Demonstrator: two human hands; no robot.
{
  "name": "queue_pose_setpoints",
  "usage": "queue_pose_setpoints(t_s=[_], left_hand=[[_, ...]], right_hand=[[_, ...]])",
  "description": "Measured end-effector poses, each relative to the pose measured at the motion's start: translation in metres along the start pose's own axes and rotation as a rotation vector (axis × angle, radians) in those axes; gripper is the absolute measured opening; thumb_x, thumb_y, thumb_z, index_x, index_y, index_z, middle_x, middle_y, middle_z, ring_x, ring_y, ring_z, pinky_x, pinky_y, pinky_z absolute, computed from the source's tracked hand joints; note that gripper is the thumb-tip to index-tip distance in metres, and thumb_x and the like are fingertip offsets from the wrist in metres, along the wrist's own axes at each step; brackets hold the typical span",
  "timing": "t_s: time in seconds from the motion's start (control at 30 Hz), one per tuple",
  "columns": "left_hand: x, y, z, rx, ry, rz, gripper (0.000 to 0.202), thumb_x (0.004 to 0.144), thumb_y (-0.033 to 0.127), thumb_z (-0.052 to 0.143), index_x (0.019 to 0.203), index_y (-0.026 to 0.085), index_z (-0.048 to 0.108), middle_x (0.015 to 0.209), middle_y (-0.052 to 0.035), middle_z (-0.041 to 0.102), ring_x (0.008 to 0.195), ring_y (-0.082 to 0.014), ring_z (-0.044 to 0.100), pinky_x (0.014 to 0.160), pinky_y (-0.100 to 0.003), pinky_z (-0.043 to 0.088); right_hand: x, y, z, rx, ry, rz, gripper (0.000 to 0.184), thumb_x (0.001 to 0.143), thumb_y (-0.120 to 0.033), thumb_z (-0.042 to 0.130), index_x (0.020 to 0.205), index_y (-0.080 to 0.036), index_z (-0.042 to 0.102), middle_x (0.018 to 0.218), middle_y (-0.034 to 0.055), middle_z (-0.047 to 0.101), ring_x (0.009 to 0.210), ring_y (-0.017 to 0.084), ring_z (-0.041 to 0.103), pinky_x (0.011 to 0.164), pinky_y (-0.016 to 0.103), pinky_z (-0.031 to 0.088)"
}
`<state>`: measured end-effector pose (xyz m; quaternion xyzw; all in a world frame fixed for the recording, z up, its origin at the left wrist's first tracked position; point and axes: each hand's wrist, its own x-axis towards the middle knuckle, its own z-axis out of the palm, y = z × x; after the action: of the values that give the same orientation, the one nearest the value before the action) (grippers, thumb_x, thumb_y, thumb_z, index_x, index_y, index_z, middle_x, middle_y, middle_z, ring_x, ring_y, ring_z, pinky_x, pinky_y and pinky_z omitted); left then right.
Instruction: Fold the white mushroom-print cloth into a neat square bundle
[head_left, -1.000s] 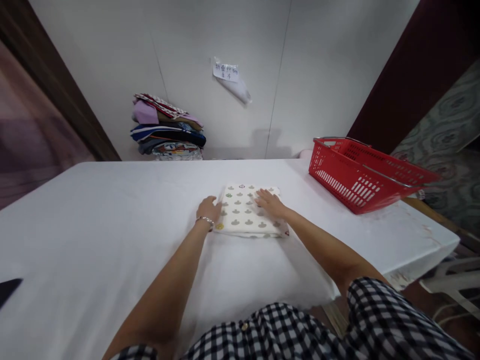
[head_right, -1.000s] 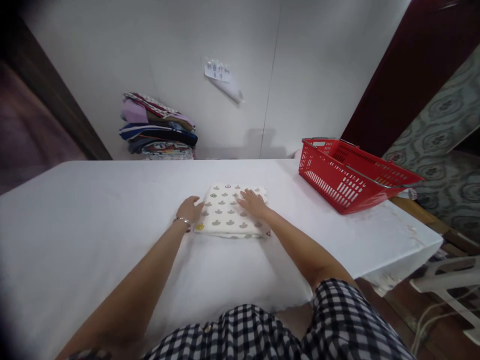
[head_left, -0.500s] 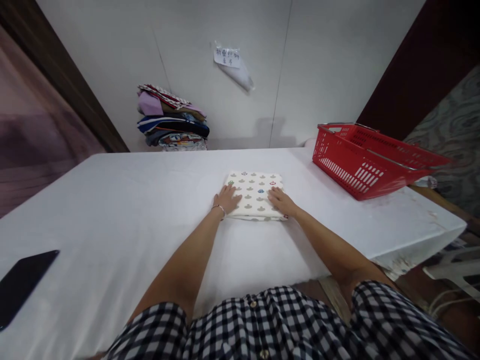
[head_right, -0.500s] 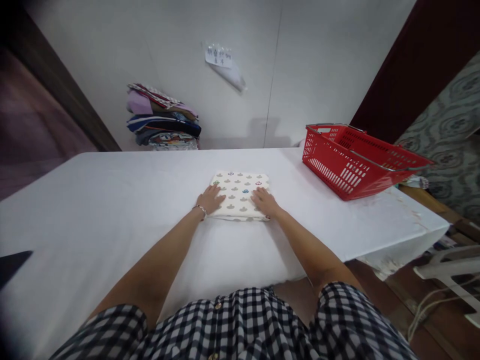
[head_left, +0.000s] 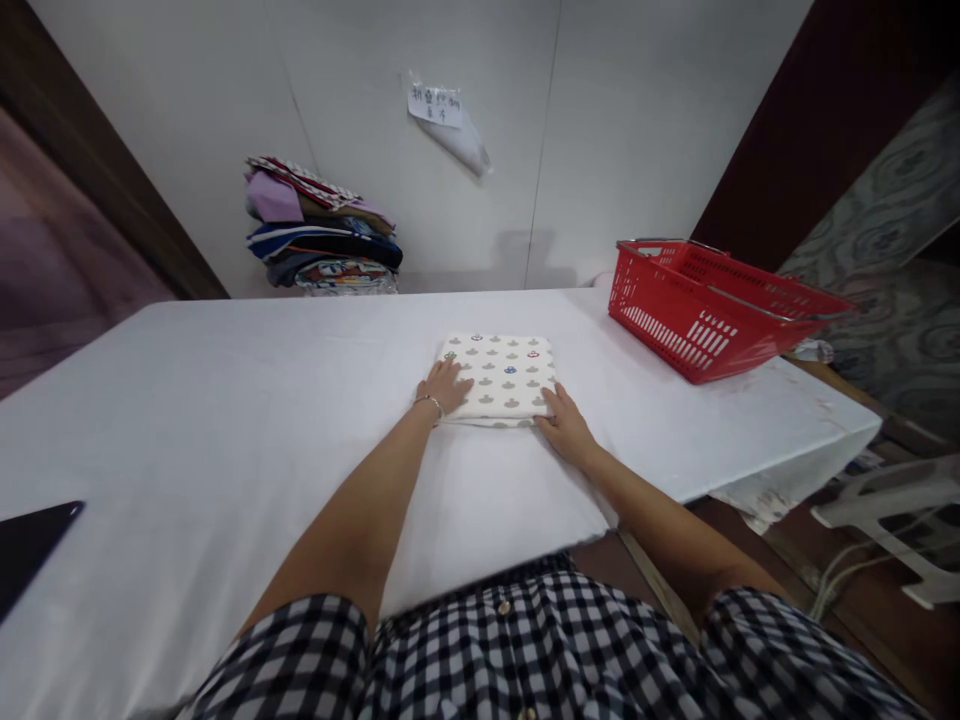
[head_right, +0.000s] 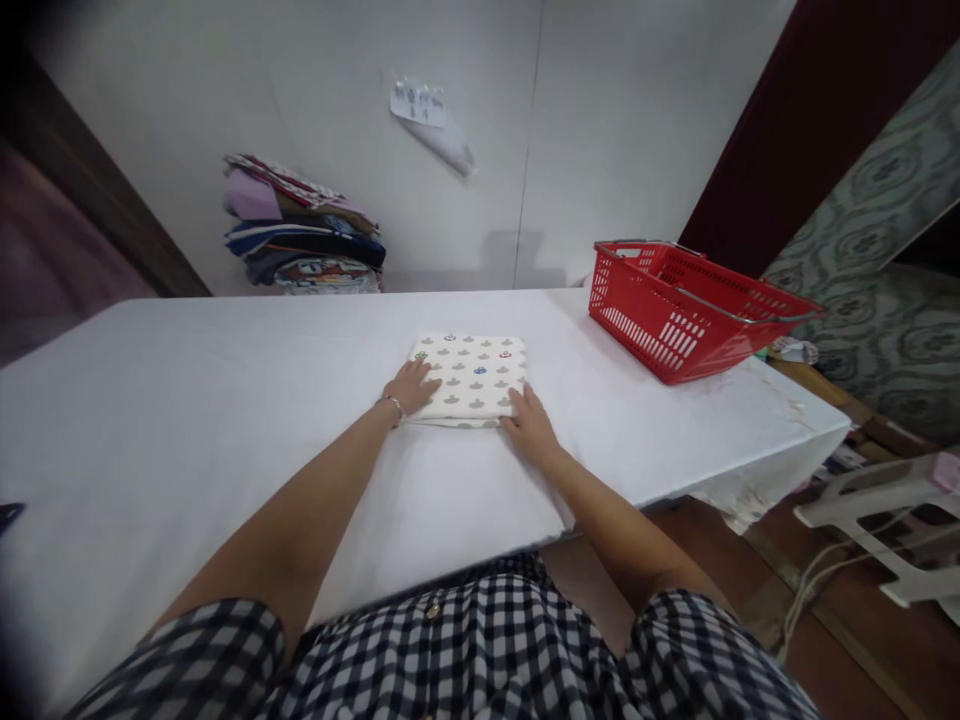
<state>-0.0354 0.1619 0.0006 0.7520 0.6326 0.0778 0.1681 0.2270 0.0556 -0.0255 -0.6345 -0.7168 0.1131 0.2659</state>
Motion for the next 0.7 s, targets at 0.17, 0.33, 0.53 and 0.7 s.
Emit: queue_pose_setpoints(t_s=[0.17,0.33,0.53,0.7], left_hand=[[0.004,-0.004,0.003,-0.004,0.006,0.007,0.063,0.085,0.054,0.031,0.142,0.026,0.026,0.154,-0.0006,0.008,0.141,-0.0232,0.004,0.109,-0.046,0.02],[0.004,-0.004,0.004,0.003,0.004,-0.004,0.063,0.086,0.056,0.029,0.141,0.026,0.026,0.154,-0.0006,0.008,0.141,-0.0228,0.003,0.109,-0.044,0.02],[0.004,-0.003,0.005,0.017,0.018,0.005,0.064,0.086,0.056,0.029,0.142,0.025,0.026,0.154,-0.0012,0.01,0.141,-0.0232,0.005,0.11,-0.044,0.019],[0.004,-0.004,0.003,0.036,0.023,0.001,0.063,0.086,0.056,0.028,0.142,0.025,0.027,0.154,-0.0013,0.01,0.141,-0.0226,0.006,0.109,-0.043,0.02]], right_hand=[[0.003,0.0,-0.002,0.046,0.048,-0.046,0.055,0.086,-0.036,0.046,0.139,-0.023,0.036,0.15,0.0078,0.022,0.136,0.025,0.024,0.106,0.044,0.031],[0.001,-0.001,-0.013,-0.139,0.002,-0.022,0.053,0.088,-0.041,0.043,0.138,-0.023,0.036,0.146,0.009,0.033,0.128,0.028,0.036,0.098,0.045,0.039],[0.001,-0.013,-0.013,-0.2,0.0,-0.068,0.05,0.092,-0.039,0.038,0.139,-0.023,0.033,0.147,0.009,0.029,0.126,0.028,0.039,0.095,0.042,0.042],[0.008,-0.014,-0.011,-0.184,-0.015,-0.065,0.052,0.089,-0.032,0.042,0.14,-0.025,0.032,0.149,0.0076,0.026,0.124,0.027,0.043,0.092,0.041,0.045]])
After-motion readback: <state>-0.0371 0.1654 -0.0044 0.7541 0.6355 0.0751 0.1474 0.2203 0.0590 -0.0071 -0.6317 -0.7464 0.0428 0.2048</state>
